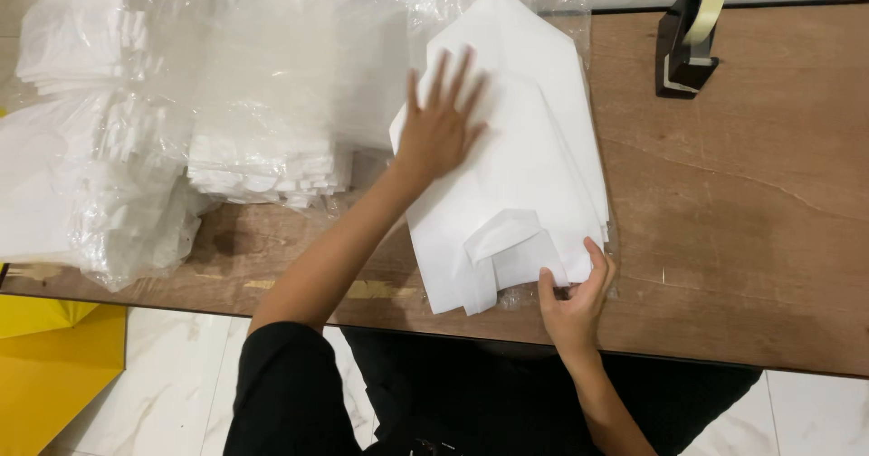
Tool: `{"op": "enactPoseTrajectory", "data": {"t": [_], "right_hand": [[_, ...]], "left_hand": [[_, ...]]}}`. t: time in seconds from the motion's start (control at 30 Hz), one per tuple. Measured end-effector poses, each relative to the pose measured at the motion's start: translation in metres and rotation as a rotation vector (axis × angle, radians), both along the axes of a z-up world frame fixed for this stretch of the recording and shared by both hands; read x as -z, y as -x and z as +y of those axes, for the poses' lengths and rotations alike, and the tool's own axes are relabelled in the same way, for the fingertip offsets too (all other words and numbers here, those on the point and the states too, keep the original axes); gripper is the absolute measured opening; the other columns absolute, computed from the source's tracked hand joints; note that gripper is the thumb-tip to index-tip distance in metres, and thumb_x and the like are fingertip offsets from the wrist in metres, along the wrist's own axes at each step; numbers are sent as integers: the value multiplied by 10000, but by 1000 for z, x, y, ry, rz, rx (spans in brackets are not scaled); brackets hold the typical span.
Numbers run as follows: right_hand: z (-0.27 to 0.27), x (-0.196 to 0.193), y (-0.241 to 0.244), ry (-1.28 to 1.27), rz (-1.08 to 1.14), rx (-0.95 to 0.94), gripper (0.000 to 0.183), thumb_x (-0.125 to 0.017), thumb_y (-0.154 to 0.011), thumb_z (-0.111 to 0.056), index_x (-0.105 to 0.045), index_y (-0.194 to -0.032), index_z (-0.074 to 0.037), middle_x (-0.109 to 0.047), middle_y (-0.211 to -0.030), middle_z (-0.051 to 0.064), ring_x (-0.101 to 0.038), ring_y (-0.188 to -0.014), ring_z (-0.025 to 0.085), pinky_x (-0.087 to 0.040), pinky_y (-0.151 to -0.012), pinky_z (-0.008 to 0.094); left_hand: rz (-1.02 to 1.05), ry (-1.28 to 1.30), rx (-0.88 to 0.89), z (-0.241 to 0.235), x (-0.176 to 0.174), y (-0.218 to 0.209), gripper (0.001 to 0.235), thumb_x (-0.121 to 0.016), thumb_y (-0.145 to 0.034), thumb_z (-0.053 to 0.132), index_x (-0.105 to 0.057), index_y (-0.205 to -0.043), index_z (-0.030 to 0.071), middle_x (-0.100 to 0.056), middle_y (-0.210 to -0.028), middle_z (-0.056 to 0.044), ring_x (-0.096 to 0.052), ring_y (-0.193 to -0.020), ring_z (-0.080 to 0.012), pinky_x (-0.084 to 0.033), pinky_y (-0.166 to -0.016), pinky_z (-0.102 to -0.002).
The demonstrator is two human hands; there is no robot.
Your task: The person folds white plastic bags one by one and places them into a clear plastic bag on a wooden table, then secures the outer bag using tape from a dispenser.
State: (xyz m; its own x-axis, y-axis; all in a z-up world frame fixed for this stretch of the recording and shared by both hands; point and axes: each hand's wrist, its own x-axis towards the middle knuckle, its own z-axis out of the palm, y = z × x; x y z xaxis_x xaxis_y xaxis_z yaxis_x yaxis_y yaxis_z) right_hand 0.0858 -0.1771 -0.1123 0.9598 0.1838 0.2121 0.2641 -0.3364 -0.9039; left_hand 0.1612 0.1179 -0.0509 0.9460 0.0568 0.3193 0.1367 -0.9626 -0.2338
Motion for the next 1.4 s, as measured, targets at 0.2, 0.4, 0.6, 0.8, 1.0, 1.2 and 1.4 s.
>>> {"op": "enactPoseTrajectory", "data": {"t": [0.2,0.4,0.6,0.8,1.0,1.2,1.4], "right_hand": [[2,-3,1,-77,-68,-90,715,-678,-803,59,-303,-1411,29,-270,-1292,233,-320,-1316,476,-256,-1124,628],[1,-7,3,-51,-75,-82,693,-676,-812,44,-310,-1401,43,-285,-1274,220,-342,-1302,464,-257,-1124,619],[1,1,2,-36,-94,-60,696,-683,-816,33,-316,-1407,32,-293,-1284,208,-341,-1310,445,-254,-1130,606],[3,-1,3,-72,-95,-89,715,-681,-812,46,-303,-1419,18,-264,-1300,199,-322,-1332,425,-276,-1132,577],[1,-2,3,-11,-5,-11,650,-689,-836,-75,-367,-1399,-28,-360,-1338,165,-387,-481,112,-401,-414,225],[-1,5,0,-5,-58,-10,672,-700,-831,-102,-371,-1410,-9,-382,-1300,152,-498,-748,160,-436,-468,240],[0,-4,2,10,-8,-9,681,-703,-827,-99,-366,-1414,-36,-374,-1330,151,-473,-754,153,-422,-493,235]], "left_hand": [[424,369,347,-1,-6,18,616,-187,-1005,661,-302,-1551,402,-183,-1664,10,-179,-1522,-296,-134,-1211,-590],[226,188,-320,69,23,11,843,-39,-957,749,-245,-1598,240,-198,-1650,-144,-118,-1522,-342,-70,-1173,-673],[227,356,87,-17,-9,40,781,-251,-983,709,-156,-1613,259,-111,-1673,-84,-139,-1527,-353,-211,-1174,-633],[413,391,199,-13,-6,30,703,-169,-954,730,-301,-1552,385,-196,-1662,-18,-194,-1519,-288,-157,-1211,-570],[345,-7,-783,87,27,-2,963,103,-800,888,-23,-1585,344,141,-1649,-73,196,-1489,-292,109,-1179,-574],[65,248,-160,39,2,5,697,-166,-1032,709,-61,-1626,359,135,-1635,-98,69,-1518,-371,-91,-1202,-646],[352,474,-304,48,-1,-3,719,-7,-904,715,-45,-1578,466,192,-1611,-156,135,-1484,-427,-36,-1208,-609]]}}
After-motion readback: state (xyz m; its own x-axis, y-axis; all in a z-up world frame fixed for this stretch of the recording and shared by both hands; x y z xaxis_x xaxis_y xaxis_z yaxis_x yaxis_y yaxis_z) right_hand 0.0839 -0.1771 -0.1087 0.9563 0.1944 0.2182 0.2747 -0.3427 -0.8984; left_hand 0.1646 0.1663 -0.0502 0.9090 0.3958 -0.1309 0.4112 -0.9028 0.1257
